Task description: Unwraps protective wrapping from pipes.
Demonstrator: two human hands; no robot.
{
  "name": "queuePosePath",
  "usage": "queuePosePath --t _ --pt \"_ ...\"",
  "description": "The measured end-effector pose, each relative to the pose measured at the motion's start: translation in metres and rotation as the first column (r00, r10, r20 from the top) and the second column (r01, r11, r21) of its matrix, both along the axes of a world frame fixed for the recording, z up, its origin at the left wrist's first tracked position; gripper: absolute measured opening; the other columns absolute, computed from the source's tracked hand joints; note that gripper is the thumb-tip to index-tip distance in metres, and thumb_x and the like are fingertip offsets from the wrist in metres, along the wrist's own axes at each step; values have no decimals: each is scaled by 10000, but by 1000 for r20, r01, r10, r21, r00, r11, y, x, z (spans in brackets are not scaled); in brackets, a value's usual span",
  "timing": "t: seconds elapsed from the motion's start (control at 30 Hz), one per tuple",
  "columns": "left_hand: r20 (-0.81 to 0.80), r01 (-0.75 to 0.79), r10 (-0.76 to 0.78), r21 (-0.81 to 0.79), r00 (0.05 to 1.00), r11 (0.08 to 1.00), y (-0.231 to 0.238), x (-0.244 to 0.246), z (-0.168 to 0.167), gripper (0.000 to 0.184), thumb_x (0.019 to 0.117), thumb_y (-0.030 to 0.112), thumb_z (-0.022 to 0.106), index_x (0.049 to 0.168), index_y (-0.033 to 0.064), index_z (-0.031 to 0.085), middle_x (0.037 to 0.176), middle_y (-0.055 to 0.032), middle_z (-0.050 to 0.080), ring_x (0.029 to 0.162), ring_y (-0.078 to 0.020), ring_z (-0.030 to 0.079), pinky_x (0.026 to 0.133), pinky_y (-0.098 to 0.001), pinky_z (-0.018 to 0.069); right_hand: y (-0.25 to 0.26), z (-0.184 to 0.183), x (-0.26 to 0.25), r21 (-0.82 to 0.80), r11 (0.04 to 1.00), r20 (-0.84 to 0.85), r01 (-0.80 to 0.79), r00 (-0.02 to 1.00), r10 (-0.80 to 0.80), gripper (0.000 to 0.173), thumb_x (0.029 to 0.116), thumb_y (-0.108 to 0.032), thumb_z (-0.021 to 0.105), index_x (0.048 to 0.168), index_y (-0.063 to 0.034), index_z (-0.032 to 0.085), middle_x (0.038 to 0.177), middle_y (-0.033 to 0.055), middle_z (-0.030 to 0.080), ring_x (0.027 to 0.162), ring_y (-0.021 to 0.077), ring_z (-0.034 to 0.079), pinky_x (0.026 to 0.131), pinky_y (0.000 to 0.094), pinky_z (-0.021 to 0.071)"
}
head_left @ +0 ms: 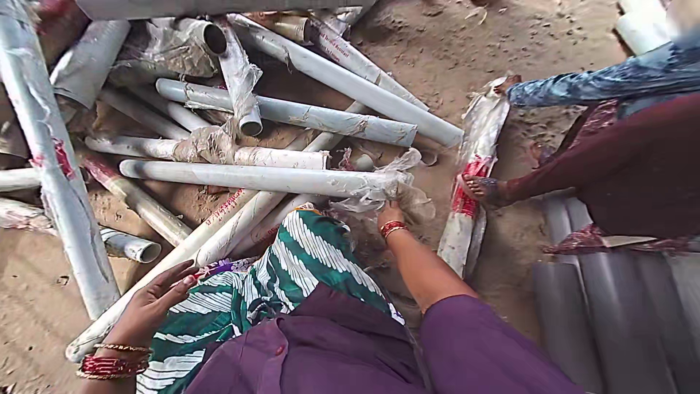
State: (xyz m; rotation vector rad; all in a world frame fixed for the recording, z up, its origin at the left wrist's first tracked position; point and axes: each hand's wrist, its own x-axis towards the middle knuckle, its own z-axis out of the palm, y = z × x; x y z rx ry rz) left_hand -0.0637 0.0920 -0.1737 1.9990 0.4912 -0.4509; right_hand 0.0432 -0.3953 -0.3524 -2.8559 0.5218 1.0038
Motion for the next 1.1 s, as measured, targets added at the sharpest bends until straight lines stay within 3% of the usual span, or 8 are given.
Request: queuePosePath --t 0.07,0.2,0.4,0.67,0.77,0.83,0.97,1.1 --pt "38 -15 15 8 999 1000 14 -11 3 483 1002 217 533 1441 17 501 1362 -116 622 1078 -143 668 871 -311 552 -29 13 -15 -148 949 -100 -277 959 265 327 1010 31 487 1288 158 604 1524 283 467 1450 429 407 1207 504 314" --pt "78 -103 103 -4 992 995 22 -21 3 438 1028 202 535 1426 21 516 1336 -118 634 1043 -140 675 851 -301 552 -48 69 -18 -203 605 -181 -770 636 750 224 982 47 525 1026 98 739 1148 241 712 1265 437 573 1154 556 323" --pt "127 -108 117 -76 985 991 38 -20 1 401 1033 173 550 1410 39 539 1288 -97 658 1005 -106 683 827 -255 555 -5 160 -9 -271 574 -144 -773 622 770 159 944 8 585 867 65 712 940 239 709 999 434 674 932 623 458" --pt "76 -176 182 -84 980 981 42 -16 -16 391 1047 192 549 1407 40 547 1260 -110 668 968 -110 683 807 -256 549 -35 155 4 -302 669 -29 -679 708 706 132 942 17 602 937 76 720 968 240 715 1043 426 672 1046 604 419" --pt "70 -146 149 -37 986 989 32 1 -27 417 1037 210 575 1409 23 543 1274 -139 651 988 -126 678 836 -285 551 -44 141 14 -205 824 109 -529 824 556 175 929 -32 628 1037 45 741 1024 285 717 1050 486 667 971 665 432" --pt "75 -65 62 39 995 997 20 24 -35 439 1028 225 596 1408 11 550 1321 -177 634 1039 -179 664 879 -362 539 -50 138 25 -5 981 217 -192 958 188 246 988 -117 575 1125 5 739 1160 299 698 1144 505 643 952 713 450" --pt "21 206 -218 244 976 948 -21 89 -45 459 1034 239 639 1418 -4 575 1423 -256 582 1286 -431 575 1073 -620 417 -62 117 39 460 759 322 461 710 -626 415 1044 -273 566 1182 108 657 1238 322 619 1195 425 565 1023 623 395" --pt "-70 489 -506 398 860 776 -83 171 -68 502 1015 248 674 1432 -7 559 1496 -287 494 1370 -468 492 1116 -656 360 -62 86 50 182 948 308 260 901 -306 306 994 -193 625 1239 -36 721 1321 293 625 1241 495 580 989 749 395"
